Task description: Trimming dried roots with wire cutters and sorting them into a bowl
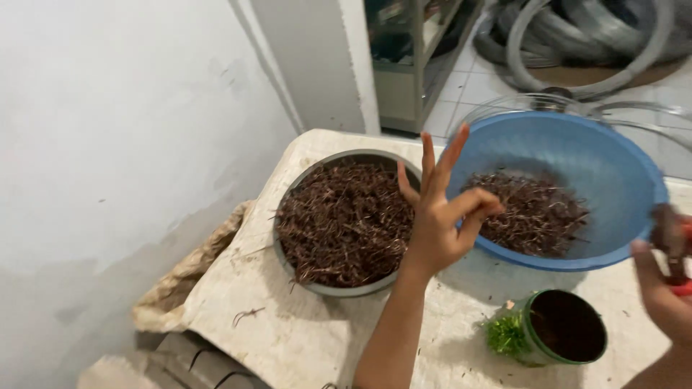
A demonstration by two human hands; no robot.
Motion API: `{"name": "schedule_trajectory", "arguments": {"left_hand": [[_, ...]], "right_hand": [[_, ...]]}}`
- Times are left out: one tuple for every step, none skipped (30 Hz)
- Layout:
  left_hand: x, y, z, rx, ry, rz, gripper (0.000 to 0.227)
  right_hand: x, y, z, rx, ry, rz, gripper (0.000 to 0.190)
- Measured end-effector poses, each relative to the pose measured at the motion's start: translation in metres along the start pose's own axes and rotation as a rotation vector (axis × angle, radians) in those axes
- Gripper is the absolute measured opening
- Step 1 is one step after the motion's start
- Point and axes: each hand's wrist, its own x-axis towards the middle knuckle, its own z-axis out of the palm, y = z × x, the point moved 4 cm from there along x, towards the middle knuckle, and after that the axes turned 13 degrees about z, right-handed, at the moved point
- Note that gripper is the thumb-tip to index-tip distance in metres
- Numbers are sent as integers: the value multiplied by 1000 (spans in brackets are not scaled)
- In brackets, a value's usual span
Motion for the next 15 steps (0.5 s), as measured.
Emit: {"name": "schedule_trajectory", "arguments": {"left_hand": [[-5,0,6,-18,-6,-36,18],[-12,1,10,-29,-15,-78,15],[-15,3,13,-39,-14,-79,15],[-18,4,16,-61,-10,-94,14],[-21,6,18,-83,-5,-109,13],[-21,7,21,-87,-4,-110,13],[-20,8,23,-93,-9,-102,10],[-22,10,25,-98,-17,-98,8],[-24,12,26,-99,-17,-103,8],[-24,12,28,-109,-10,-105,7],[-25,12,29,-119,-4,-106,8],[-24,13,28,-124,-6,-109,8],[-24,12,27,-139,-1,-123,10],[-25,12,26,-155,1,-138,13],[-26,14,26,-163,-4,-142,13]], "right_hand": [[-2,-9,-4,36,10,-1,45],[-5,-17,-5,76,13,-3,44],[-4,-25,-6,68,16,1,44],[-1,-34,-7,12,18,-11,44],[1,-43,-8,-43,20,-23,45],[2,-47,-7,-47,20,-23,45],[3,-52,-6,-122,50,-46,40],[2,-57,-4,-194,75,-68,36],[1,-48,-2,-197,71,-66,36],[2,-40,0,-261,64,-74,41],[2,-32,3,-326,57,-82,46],[3,-34,1,-329,55,-77,46],[4,-36,0,-285,26,-72,46],[3,-39,-1,-240,-2,-63,46],[3,-38,-3,-244,-3,-53,46]]}}
